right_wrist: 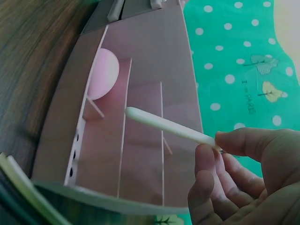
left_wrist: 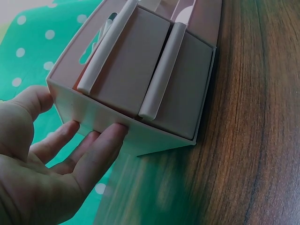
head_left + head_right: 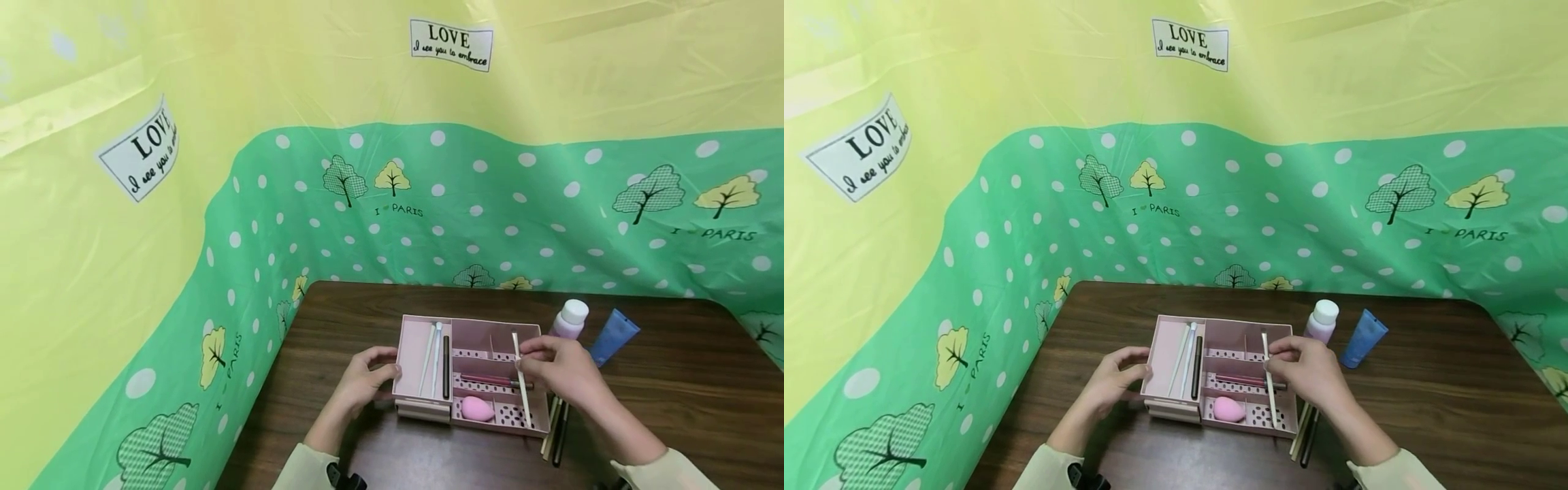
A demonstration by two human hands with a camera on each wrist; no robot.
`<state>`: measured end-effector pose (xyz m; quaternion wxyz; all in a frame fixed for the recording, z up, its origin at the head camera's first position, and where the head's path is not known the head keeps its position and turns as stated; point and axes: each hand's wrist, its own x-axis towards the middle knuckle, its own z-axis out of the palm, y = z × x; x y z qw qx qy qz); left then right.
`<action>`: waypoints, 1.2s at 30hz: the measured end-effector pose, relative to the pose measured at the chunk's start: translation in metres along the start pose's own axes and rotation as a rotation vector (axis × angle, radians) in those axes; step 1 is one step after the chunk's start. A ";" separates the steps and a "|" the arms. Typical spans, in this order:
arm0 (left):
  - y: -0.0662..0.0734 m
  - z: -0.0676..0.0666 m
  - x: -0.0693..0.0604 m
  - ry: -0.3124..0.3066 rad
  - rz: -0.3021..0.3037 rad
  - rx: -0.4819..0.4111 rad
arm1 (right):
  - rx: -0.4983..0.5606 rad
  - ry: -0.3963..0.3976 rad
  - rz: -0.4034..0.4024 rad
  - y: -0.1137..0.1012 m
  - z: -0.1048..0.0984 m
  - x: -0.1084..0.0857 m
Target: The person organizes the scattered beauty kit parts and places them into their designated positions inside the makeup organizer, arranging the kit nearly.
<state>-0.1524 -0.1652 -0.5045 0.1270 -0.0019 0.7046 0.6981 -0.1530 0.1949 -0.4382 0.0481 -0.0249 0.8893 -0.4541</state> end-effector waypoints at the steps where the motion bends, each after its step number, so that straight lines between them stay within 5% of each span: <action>1: 0.000 0.000 0.000 -0.001 0.002 0.001 | -0.013 0.002 -0.006 -0.002 0.001 0.001; 6: 0.000 0.001 0.000 -0.001 0.001 -0.001 | -0.016 0.013 -0.032 -0.012 0.006 0.008; 14: 0.002 0.000 0.001 0.001 -0.004 0.007 | 0.238 -0.016 -0.017 -0.030 0.019 0.019; 36: 0.005 0.000 0.000 -0.004 -0.024 0.018 | 0.373 -0.073 0.015 -0.068 0.068 0.046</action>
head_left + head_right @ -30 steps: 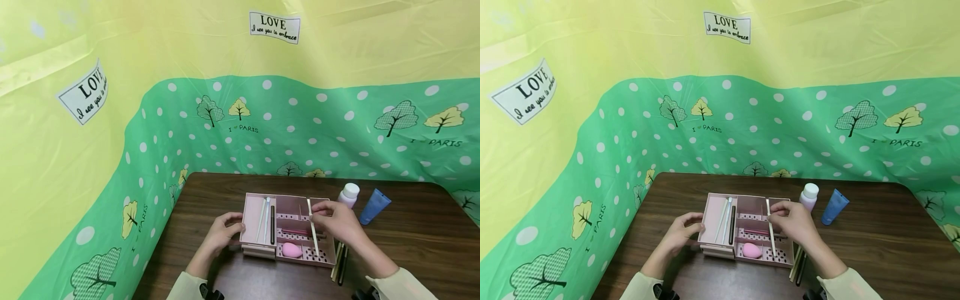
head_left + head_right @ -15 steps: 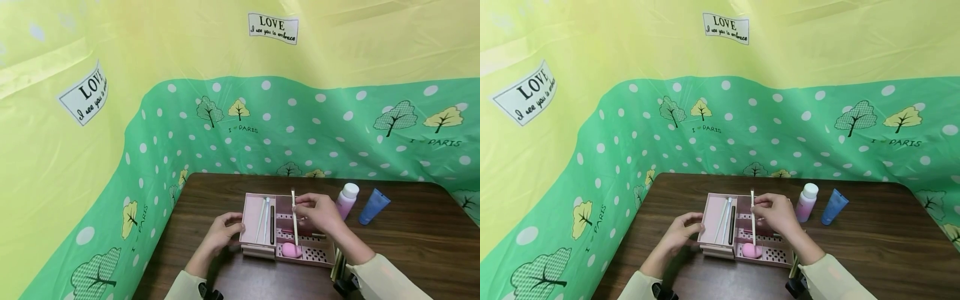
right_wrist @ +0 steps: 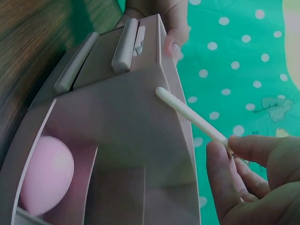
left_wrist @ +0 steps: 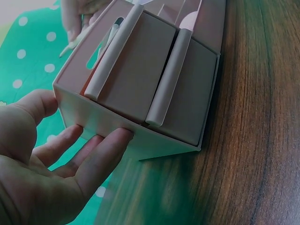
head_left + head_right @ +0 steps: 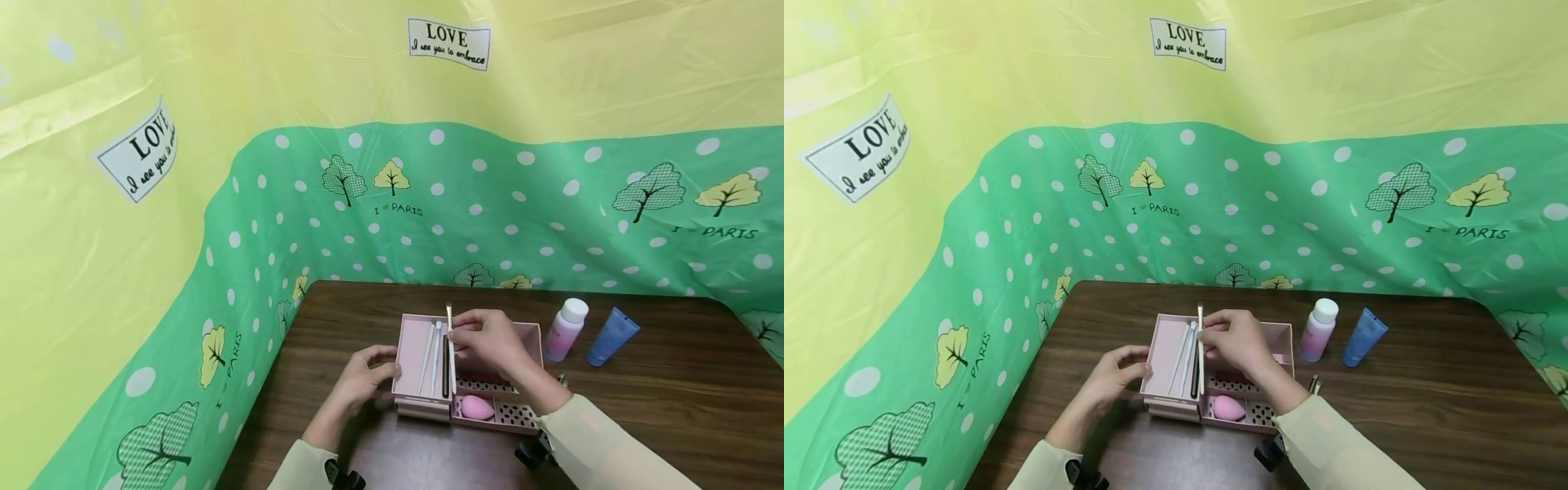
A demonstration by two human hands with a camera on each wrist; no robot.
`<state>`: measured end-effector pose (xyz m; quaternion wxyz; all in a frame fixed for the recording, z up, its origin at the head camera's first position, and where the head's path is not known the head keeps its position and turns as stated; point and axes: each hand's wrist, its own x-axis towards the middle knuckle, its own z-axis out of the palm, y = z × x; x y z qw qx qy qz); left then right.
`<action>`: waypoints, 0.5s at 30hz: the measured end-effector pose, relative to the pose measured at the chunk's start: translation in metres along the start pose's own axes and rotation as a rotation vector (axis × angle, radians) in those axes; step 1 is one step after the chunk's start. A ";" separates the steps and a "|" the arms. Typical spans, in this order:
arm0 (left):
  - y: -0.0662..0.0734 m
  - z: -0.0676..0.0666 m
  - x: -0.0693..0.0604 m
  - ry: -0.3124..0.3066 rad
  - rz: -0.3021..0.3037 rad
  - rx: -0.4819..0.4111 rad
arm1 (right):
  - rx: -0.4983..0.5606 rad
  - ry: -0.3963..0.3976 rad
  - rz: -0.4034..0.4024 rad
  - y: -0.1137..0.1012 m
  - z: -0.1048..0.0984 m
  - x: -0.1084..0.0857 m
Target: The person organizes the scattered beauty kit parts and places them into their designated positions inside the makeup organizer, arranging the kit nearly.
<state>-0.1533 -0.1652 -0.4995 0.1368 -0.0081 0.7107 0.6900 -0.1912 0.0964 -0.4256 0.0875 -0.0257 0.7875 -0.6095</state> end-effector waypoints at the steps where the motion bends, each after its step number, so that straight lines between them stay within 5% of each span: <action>1: 0.000 0.000 0.000 0.000 0.000 0.002 | 0.000 0.000 0.000 -0.001 0.003 0.001; 15: 0.001 0.000 0.000 -0.002 -0.005 -0.012 | 0.022 -0.007 0.061 -0.003 0.042 0.017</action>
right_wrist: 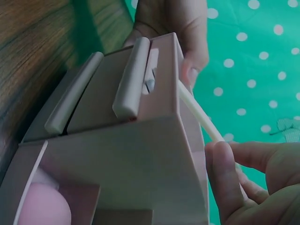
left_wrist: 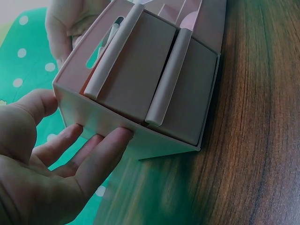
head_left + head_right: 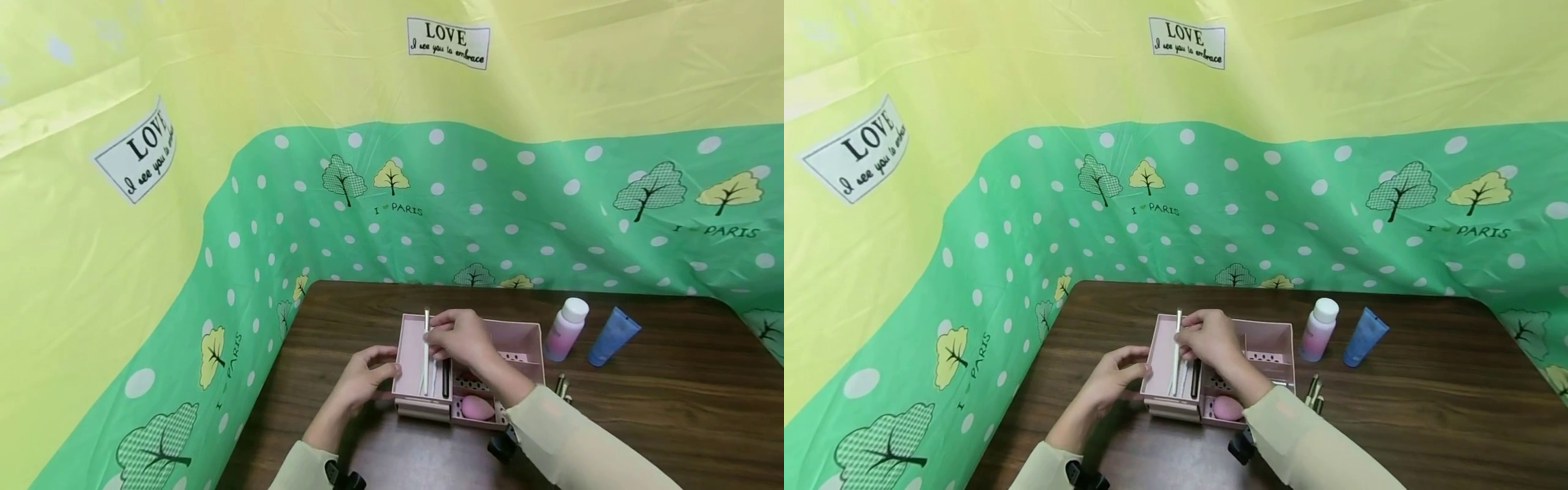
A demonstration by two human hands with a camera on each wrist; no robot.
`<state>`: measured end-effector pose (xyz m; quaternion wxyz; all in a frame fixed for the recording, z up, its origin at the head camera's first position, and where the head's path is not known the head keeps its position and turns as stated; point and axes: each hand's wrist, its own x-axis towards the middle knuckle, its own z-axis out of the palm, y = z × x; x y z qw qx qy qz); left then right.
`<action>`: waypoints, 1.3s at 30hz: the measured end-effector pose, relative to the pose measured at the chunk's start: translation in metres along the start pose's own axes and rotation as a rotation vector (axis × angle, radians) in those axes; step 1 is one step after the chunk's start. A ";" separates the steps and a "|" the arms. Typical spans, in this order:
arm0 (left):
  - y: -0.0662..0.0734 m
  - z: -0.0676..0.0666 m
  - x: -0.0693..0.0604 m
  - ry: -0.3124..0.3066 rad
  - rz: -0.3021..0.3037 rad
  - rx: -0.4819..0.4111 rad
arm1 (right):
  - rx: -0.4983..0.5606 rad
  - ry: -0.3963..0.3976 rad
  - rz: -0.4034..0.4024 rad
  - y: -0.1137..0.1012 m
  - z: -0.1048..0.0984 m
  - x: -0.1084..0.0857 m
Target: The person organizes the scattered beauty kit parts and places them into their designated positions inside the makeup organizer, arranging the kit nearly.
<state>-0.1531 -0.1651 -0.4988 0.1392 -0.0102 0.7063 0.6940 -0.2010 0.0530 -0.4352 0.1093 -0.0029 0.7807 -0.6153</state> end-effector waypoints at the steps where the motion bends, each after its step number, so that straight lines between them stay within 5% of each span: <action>1: 0.000 0.000 0.000 0.000 0.000 -0.002 | 0.000 -0.002 0.002 0.000 0.002 0.000; 19: -0.004 0.000 0.001 -0.018 0.012 -0.028 | -0.065 -0.017 -0.012 0.005 0.035 0.008; 39: -0.003 -0.001 0.000 -0.011 0.002 -0.014 | -0.041 -0.021 -0.006 -0.004 0.013 0.004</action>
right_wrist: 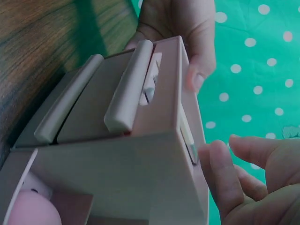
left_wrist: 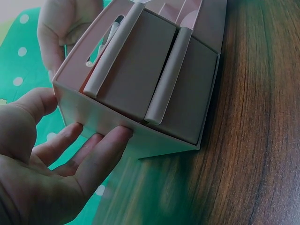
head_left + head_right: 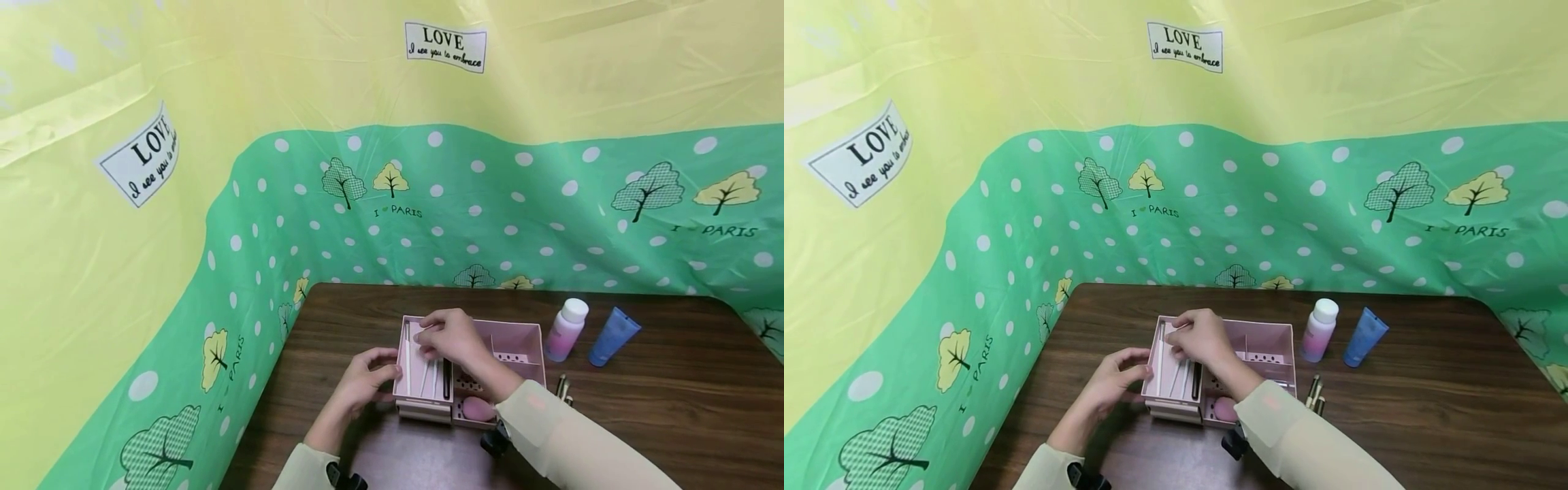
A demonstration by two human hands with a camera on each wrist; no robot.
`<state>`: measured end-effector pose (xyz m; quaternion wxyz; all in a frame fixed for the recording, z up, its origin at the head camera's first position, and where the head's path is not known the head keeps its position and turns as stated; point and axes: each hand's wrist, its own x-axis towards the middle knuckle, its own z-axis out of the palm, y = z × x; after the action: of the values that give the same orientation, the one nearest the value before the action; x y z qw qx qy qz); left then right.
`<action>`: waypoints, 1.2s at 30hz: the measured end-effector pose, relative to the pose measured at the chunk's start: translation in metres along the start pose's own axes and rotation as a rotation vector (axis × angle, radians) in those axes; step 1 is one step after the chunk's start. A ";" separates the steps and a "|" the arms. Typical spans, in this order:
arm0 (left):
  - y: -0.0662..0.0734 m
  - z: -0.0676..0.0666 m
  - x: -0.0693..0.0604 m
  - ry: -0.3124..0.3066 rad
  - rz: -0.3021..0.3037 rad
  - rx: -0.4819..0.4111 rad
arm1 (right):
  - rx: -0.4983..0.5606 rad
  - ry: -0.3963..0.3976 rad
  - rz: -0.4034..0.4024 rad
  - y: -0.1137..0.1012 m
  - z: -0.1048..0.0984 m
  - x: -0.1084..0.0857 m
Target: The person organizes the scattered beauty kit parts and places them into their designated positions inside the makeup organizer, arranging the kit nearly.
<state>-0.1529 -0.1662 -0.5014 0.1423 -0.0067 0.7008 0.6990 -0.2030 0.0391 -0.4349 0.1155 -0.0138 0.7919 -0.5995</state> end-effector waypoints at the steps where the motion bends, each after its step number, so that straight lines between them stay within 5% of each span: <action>1: 0.000 0.000 0.000 0.001 0.001 0.001 | 0.001 -0.001 -0.001 0.000 -0.002 0.000; 12: -0.002 0.001 0.000 0.007 -0.003 -0.016 | 0.080 -0.031 -0.023 0.001 -0.024 -0.011; 36: -0.003 0.001 0.002 0.019 0.007 -0.023 | -0.098 -0.010 -0.134 0.011 -0.074 -0.044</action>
<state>-0.1541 -0.1650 -0.5051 0.1329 -0.0125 0.6941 0.7074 -0.1737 0.1190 -0.4194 0.0784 -0.0755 0.8170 -0.5663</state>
